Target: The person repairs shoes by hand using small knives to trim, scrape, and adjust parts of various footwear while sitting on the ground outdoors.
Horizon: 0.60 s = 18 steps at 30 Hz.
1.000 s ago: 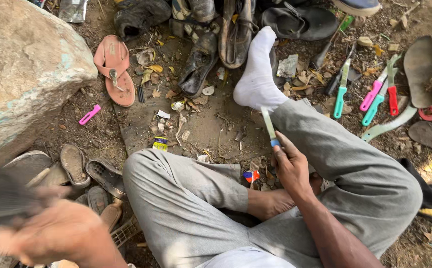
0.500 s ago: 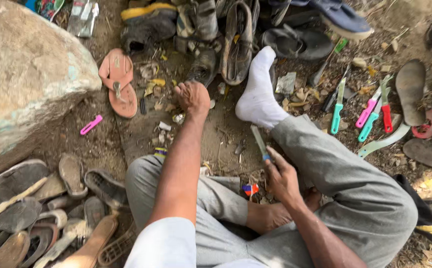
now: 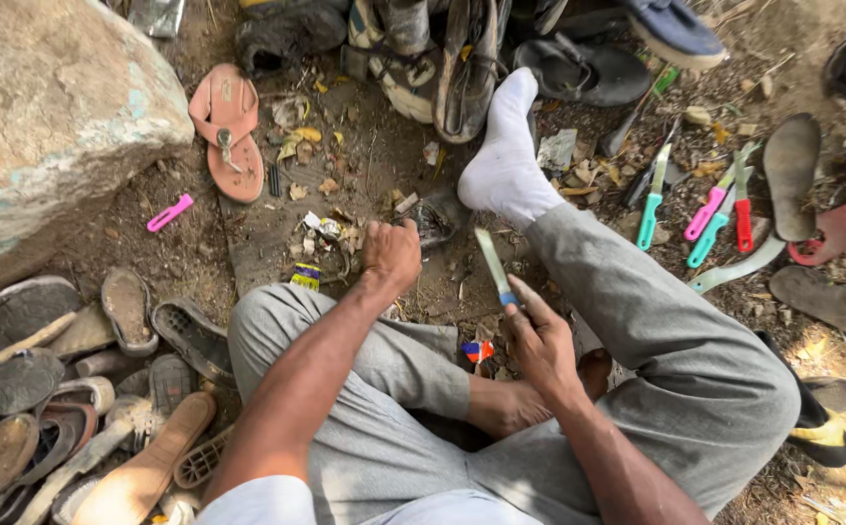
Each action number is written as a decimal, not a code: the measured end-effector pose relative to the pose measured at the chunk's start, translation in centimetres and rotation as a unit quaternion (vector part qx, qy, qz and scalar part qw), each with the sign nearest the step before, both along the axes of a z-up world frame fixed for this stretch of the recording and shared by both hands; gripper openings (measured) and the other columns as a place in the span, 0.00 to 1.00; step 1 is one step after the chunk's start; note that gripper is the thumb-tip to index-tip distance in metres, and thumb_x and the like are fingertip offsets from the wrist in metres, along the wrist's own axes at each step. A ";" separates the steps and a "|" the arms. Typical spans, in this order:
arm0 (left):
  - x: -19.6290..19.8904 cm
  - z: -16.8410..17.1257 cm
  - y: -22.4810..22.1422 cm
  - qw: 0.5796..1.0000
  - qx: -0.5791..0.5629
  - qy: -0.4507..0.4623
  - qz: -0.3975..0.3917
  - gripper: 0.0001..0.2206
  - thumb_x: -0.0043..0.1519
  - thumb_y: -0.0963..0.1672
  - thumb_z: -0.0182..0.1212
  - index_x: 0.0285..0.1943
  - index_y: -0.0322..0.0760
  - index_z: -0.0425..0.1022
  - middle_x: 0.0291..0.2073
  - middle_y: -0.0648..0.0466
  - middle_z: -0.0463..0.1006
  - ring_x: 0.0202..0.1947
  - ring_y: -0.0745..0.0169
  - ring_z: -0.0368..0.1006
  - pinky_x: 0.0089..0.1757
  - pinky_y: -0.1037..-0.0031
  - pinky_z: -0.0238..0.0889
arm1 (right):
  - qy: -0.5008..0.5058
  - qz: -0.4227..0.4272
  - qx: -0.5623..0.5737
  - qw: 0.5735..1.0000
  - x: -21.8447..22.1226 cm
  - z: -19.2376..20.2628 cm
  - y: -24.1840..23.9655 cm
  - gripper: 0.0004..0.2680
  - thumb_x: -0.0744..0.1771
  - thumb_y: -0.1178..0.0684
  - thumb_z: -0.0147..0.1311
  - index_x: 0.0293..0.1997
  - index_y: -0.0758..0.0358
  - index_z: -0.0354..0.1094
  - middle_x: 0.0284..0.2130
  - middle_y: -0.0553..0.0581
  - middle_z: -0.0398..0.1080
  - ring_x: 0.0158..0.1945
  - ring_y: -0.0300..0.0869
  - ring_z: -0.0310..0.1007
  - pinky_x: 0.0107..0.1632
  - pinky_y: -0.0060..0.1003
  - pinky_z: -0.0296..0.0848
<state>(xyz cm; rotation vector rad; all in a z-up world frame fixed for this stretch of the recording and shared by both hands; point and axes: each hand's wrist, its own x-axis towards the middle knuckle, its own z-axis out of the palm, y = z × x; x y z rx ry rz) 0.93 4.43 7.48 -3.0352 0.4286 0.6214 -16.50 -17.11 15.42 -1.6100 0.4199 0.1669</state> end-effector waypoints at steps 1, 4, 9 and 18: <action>0.0 -0.2 -0.1 1.000 0.011 0.007 -0.010 0.09 0.70 0.40 0.44 0.51 0.34 0.70 0.25 0.53 0.72 0.33 0.59 0.69 0.49 0.62 0.57 | 0.009 0.000 0.005 1.000 -0.5 0.1 0.1 0.17 0.69 0.56 0.51 0.68 0.54 0.65 0.21 0.46 0.63 0.22 0.31 0.57 0.24 0.29 0.59; 0.7 -0.9 0.6 0.988 -0.001 -0.131 -0.078 0.08 0.70 0.42 0.46 0.49 0.37 0.72 0.31 0.49 0.73 0.38 0.58 0.67 0.46 0.63 0.59 | -0.007 0.019 0.000 1.000 -0.9 -0.8 0.6 0.18 0.69 0.57 0.52 0.68 0.56 0.65 0.25 0.44 0.66 0.27 0.29 0.62 0.28 0.29 0.64; -0.7 -1.6 1.4 0.956 0.031 -0.278 -0.092 0.10 0.60 0.42 0.51 0.48 0.36 0.74 0.40 0.49 0.76 0.43 0.57 0.68 0.52 0.62 0.59 | -0.050 0.077 -0.181 0.979 -0.1 -3.8 0.8 0.17 0.69 0.54 0.54 0.68 0.55 0.65 0.32 0.58 0.74 0.31 0.39 0.72 0.36 0.35 0.72; -1.0 -0.7 3.3 0.964 -0.110 -0.207 -0.127 0.02 0.58 0.39 0.59 0.36 0.36 0.77 0.32 0.50 0.77 0.37 0.57 0.67 0.46 0.64 0.58 | -0.156 0.147 -0.418 0.883 4.2 -3.0 5.3 0.16 0.68 0.51 0.50 0.64 0.49 0.67 0.34 0.62 0.77 0.33 0.58 0.77 0.35 0.51 0.72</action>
